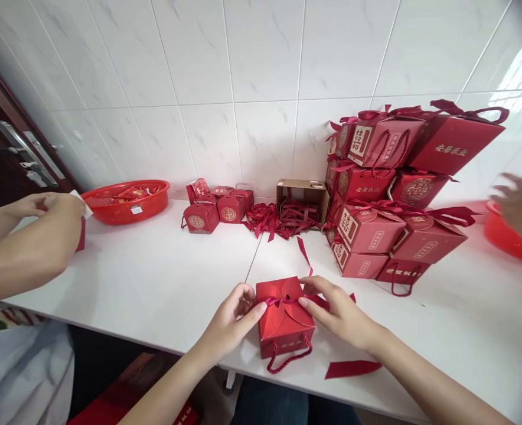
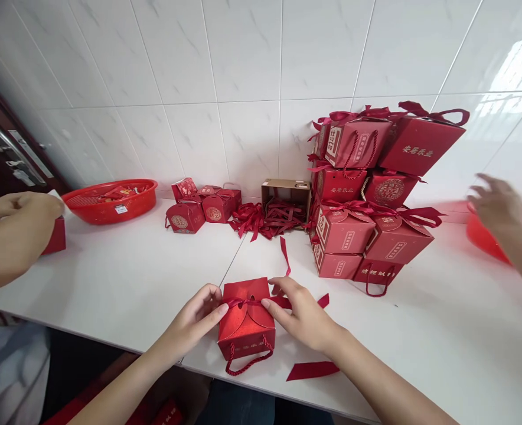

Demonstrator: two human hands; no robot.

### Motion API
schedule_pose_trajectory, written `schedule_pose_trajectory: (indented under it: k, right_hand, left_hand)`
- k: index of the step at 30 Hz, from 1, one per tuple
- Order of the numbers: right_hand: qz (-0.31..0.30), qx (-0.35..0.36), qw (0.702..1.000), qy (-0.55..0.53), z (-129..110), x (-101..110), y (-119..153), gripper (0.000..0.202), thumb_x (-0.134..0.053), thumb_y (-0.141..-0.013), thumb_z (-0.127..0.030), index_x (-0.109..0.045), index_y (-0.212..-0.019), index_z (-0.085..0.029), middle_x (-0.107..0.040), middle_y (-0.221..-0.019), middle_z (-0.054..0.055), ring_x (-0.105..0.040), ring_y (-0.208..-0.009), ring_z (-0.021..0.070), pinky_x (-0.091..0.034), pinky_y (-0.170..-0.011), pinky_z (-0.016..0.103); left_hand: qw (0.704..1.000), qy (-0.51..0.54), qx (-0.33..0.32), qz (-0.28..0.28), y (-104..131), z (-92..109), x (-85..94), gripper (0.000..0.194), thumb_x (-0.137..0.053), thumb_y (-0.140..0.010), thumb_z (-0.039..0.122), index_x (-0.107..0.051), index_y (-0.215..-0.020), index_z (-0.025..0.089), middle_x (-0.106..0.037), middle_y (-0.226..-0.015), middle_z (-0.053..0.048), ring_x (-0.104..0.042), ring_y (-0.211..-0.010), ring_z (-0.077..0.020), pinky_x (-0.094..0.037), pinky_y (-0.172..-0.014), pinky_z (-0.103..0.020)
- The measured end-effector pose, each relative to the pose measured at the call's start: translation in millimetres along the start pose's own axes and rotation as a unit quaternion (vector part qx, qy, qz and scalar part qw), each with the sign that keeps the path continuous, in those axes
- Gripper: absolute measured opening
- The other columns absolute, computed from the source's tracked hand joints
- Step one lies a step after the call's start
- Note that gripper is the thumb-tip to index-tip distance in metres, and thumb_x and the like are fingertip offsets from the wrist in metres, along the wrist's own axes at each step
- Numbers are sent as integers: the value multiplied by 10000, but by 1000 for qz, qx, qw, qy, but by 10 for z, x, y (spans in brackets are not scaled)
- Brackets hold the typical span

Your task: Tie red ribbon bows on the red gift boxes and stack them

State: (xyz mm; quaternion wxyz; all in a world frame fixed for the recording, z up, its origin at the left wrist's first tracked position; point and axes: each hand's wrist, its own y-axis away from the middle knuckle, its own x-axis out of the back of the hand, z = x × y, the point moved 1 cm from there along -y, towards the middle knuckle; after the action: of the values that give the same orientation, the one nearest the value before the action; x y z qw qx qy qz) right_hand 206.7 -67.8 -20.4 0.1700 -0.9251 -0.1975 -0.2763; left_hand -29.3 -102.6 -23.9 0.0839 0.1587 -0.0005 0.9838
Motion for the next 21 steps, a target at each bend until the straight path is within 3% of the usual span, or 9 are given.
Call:
schedule_pose_trajectory:
  k: [3, 5, 7, 10, 12, 14, 17, 21]
  right_hand:
    - [-38, -36, 994, -96, 57, -25, -12, 307, -456, -923, -436, -412, -1148, -232, -511, -757, -29, -496, -643, 123, -428, -618, 260]
    - [-23, -21, 995, -98, 67, 62, 34, 175, -499, -903, -362, -401, -965, -231, -418, -696, -57, -402, -584, 99, -372, -563, 234]
    - [-22, 31, 999, -27, 29, 169, 95, 207, -536, -851, -236, -354, -754, -220, -394, -692, -45, -369, -591, 97, -343, -553, 235]
    - [-33, 96, 989, 110, -58, 249, 147, 251, -520, -800, -125, -355, -625, -195, -442, -736, -2, -414, -610, 105, -363, -568, 254]
    - [34, 117, 980, 156, -93, 238, 134, 247, -504, -827, -125, -409, -606, -183, -472, -756, 18, -450, -597, 102, -391, -562, 255]
    - [138, 145, 966, 162, -110, 201, 97, 252, -516, -853, -141, -463, -610, -177, -496, -742, 25, -467, -574, 96, -406, -533, 240]
    - [241, 204, 940, 132, -146, 152, 44, 173, -587, -841, -146, -575, -670, -169, -550, -756, 39, -530, -607, 106, -446, -541, 224]
    - [224, 238, 943, 67, -256, 105, -6, 91, -611, -839, -146, -681, -795, -184, -594, -792, 47, -595, -670, 123, -488, -578, 224]
  left_hand:
    - [993, 53, 100, -41, -3, -106, 56, 441, -466, -827, 619, -477, -811, 178, -374, -639, 53, -346, -552, -85, -273, -504, -199]
    - [986, 42, 158, -35, -11, -177, 168, 496, -435, -820, 643, -523, -801, 156, -375, -577, 54, -306, -528, -85, -206, -487, -199]
    - [978, 9, 203, -56, -37, -211, 291, 460, -508, -791, 590, -579, -806, 136, -413, -537, 48, -278, -502, -81, -154, -475, -206]
    - [957, -33, 213, -194, -92, -151, 422, 332, -646, -719, 426, -687, -818, 111, -472, -488, 35, -300, -458, -76, -147, -461, -215]
    - [940, -27, 190, -284, -116, -49, 450, 286, -678, -701, 361, -737, -834, 115, -467, -429, 37, -333, -424, -79, -202, -460, -214]
    - [937, 17, 151, -315, -115, 81, 426, 292, -676, -726, 360, -754, -888, 130, -440, -396, 46, -338, -397, -76, -246, -465, -213]
    - [963, 91, 94, -235, -60, 279, 304, 356, -628, -791, 411, -729, -1015, 153, -397, -436, 61, -271, -403, -55, -213, -446, -203]
    - [995, 31, 31, -85, 68, 472, 66, 325, -575, -851, 389, -706, -1062, 179, -465, -646, 21, -303, -536, -67, -266, -493, -200]
